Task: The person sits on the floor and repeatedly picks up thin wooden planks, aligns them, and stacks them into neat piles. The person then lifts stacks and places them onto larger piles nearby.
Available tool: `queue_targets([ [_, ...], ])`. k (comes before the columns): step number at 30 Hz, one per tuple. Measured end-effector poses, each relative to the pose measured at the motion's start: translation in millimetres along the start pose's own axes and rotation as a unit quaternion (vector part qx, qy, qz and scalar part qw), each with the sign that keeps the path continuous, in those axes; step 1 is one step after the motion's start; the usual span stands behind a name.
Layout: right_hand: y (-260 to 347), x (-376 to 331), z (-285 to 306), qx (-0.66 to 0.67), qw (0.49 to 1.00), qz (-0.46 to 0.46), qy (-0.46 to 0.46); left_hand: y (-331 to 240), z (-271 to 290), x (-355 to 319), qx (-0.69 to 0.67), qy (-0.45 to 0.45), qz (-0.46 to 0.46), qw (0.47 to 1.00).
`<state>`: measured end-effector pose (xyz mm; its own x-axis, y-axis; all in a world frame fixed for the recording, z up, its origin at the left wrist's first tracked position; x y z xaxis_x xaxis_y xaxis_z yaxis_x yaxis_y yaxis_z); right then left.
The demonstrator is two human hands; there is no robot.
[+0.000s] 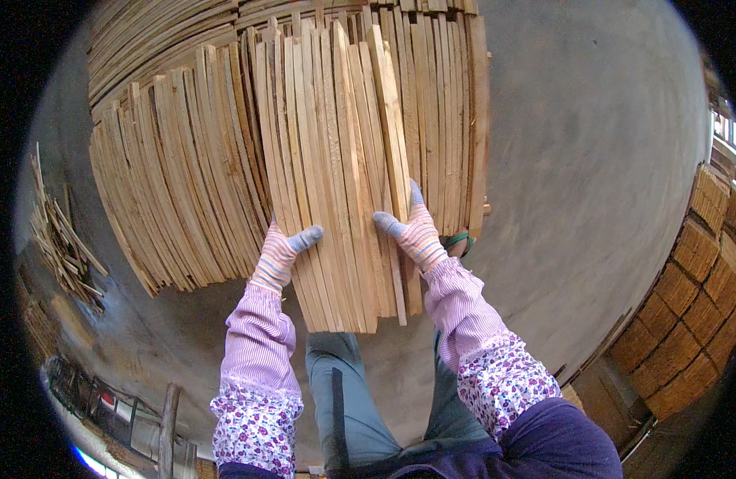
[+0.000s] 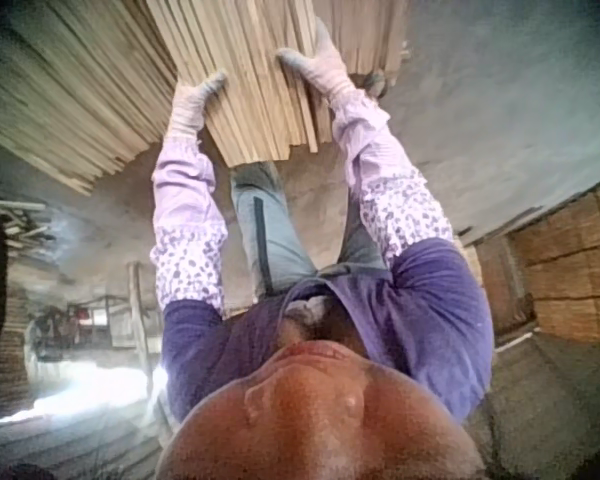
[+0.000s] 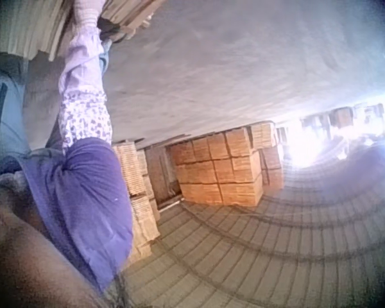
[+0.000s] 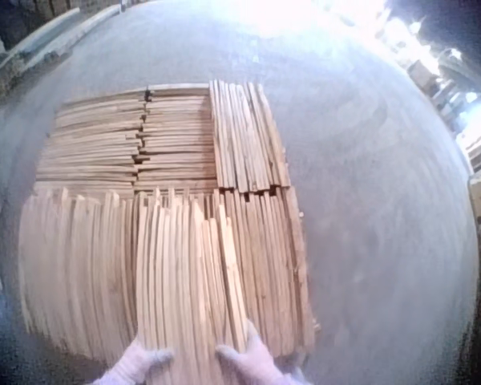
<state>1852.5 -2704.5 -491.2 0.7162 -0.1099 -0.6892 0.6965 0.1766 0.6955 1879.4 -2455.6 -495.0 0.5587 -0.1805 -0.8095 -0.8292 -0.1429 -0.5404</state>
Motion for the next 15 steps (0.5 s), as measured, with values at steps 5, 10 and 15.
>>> queue_targets([
  [5,15.0,-7.5,5.7,0.007,1.000,-0.026,-0.015,-12.6,-21.6,-6.2,-0.020,0.006,-0.003,1.000],
  [10,47.3,-20.3,24.8,-0.018,1.000,-0.011,0.009,-28.0,-35.7,-20.6,-0.036,0.025,-0.005,0.999],
  [15,75.1,-84.7,82.1,0.032,0.999,0.005,0.002,-49.0,-100.7,-96.2,-0.061,0.025,0.009,0.998],
])
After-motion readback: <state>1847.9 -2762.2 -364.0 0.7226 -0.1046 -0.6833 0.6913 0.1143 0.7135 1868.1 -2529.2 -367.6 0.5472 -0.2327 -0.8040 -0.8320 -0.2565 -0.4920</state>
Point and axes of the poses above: each hand's wrist, its own x-axis towards the middle knuckle, its own z-axis out of the back of the hand, y = z × x, the point moved 10 cm from there along x, towards the middle knuckle, and after that the axes turned 11 degrees about -x, right-handed, at the moved point
